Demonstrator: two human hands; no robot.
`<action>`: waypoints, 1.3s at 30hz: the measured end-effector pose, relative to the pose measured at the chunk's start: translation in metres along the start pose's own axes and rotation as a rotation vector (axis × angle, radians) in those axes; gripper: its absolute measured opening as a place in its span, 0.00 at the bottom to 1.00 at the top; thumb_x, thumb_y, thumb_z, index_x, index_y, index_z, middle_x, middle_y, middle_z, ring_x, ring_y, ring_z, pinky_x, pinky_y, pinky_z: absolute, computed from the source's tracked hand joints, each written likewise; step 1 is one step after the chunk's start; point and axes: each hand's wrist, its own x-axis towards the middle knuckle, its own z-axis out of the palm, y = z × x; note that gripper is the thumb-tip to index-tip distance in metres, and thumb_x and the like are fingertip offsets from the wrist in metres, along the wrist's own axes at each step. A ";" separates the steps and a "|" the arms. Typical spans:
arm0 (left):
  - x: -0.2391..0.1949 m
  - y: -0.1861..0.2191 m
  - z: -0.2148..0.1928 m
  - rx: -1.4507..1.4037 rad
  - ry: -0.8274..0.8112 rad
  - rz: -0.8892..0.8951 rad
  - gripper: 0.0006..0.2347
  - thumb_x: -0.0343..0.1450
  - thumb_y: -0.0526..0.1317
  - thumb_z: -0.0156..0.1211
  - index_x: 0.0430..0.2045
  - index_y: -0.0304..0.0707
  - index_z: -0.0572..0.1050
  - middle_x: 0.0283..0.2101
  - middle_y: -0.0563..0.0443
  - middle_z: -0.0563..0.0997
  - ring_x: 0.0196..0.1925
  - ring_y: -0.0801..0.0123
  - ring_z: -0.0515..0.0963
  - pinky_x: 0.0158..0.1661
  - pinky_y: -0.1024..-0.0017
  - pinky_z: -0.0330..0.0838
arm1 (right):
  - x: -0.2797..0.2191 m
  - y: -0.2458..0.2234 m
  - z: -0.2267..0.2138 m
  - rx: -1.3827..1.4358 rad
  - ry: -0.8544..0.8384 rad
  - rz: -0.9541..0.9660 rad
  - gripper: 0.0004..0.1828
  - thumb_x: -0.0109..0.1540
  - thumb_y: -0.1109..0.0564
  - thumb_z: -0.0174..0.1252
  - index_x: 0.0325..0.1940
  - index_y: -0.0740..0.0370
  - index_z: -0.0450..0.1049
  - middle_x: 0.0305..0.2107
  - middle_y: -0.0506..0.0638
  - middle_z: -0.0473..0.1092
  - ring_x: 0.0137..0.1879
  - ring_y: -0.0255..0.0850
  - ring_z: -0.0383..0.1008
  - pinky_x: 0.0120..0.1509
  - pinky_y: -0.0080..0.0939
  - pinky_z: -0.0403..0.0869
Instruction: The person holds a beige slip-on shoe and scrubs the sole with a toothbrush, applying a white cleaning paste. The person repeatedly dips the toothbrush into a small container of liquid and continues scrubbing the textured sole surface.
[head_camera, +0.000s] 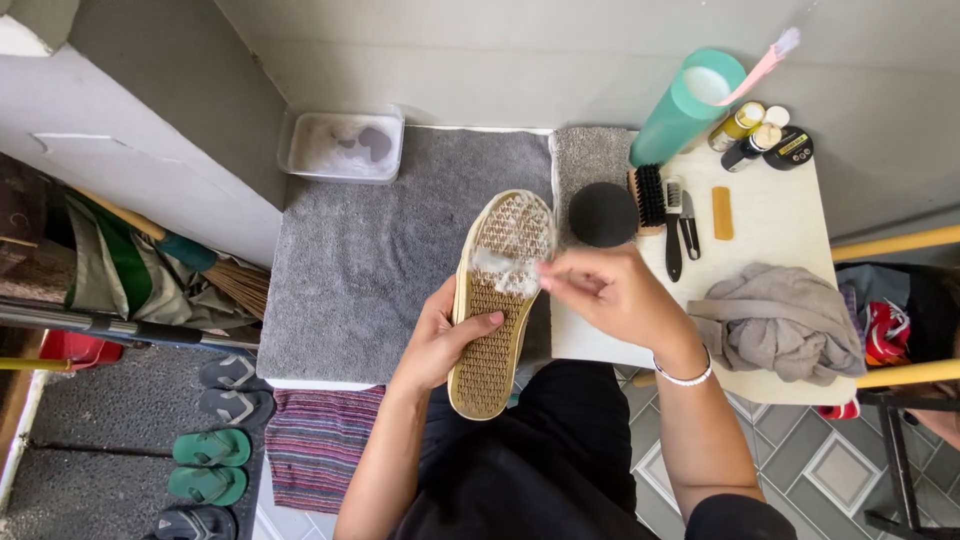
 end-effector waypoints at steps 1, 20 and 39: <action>0.001 -0.007 -0.004 -0.009 0.011 -0.021 0.13 0.65 0.25 0.64 0.42 0.25 0.73 0.30 0.45 0.79 0.30 0.67 0.79 0.33 0.67 0.76 | 0.001 -0.012 0.001 0.065 -0.086 0.001 0.06 0.59 0.68 0.60 0.34 0.62 0.81 0.05 0.44 0.53 0.16 0.31 0.53 0.24 0.33 0.62; 0.006 0.002 0.001 -0.018 -0.011 0.001 0.14 0.65 0.25 0.63 0.43 0.23 0.74 0.31 0.44 0.80 0.31 0.66 0.79 0.33 0.66 0.77 | 0.003 0.003 0.000 0.063 -0.091 0.020 0.06 0.60 0.67 0.60 0.35 0.62 0.81 0.05 0.43 0.52 0.16 0.32 0.54 0.25 0.34 0.62; 0.000 0.031 0.018 -0.039 -0.011 0.025 0.09 0.64 0.25 0.64 0.32 0.33 0.71 0.23 0.59 0.64 0.23 0.76 0.69 0.30 0.74 0.70 | -0.004 0.004 -0.002 0.010 -0.033 0.008 0.05 0.60 0.67 0.60 0.37 0.63 0.81 0.05 0.43 0.54 0.15 0.32 0.54 0.24 0.33 0.60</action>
